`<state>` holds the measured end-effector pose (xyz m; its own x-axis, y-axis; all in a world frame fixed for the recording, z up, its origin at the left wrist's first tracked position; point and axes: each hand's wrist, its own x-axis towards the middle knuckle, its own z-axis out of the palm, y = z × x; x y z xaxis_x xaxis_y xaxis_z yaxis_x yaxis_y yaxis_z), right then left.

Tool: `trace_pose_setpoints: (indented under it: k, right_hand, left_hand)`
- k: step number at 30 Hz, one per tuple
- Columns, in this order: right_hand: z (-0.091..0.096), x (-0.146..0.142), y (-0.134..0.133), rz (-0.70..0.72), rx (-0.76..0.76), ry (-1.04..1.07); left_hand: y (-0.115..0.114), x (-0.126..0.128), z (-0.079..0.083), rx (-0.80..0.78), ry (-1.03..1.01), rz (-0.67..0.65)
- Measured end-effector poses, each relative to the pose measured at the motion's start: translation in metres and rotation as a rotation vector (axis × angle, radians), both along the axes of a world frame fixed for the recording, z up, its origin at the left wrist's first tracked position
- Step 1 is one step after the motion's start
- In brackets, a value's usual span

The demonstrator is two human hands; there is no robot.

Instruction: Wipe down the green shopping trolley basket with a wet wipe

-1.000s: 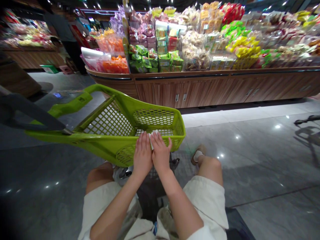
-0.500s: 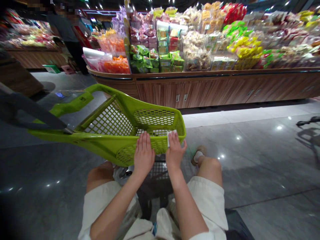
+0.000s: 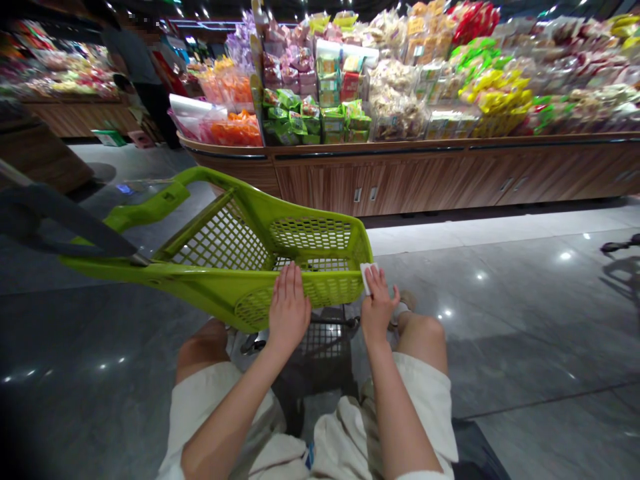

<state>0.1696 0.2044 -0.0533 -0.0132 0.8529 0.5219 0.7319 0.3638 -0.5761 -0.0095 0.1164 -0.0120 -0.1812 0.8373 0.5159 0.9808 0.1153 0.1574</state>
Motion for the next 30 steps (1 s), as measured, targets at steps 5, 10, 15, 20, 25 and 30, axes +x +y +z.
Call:
trace_pose_setpoints:
  k: [5,10,15,20,25,30]
  right_hand:
    - [0.018,-0.053,-0.02,0.105,0.038,-0.06]
    - [0.041,-0.09,-0.039,0.422,0.057,-0.165]
    - [0.027,-0.043,-0.02,0.388,0.084,-0.176]
    - [0.004,0.009,0.003,0.102,-0.031,-0.006]
    - [0.014,-0.024,-0.01,0.0,-0.066,0.04]
    - [0.037,-0.093,-0.041,0.346,0.018,-0.117]
  left_hand:
    - [0.002,0.001,-0.002,0.012,-0.007,0.006]
    - [0.002,-0.001,-0.002,-0.017,0.024,0.009]
    - [0.0,-0.003,0.001,-0.025,0.042,0.0]
    - [0.001,-0.002,0.001,-0.025,0.023,-0.01]
    - [0.002,0.001,-0.001,0.001,0.009,-0.001]
    - [0.003,0.0,-0.003,-0.024,0.05,0.024]
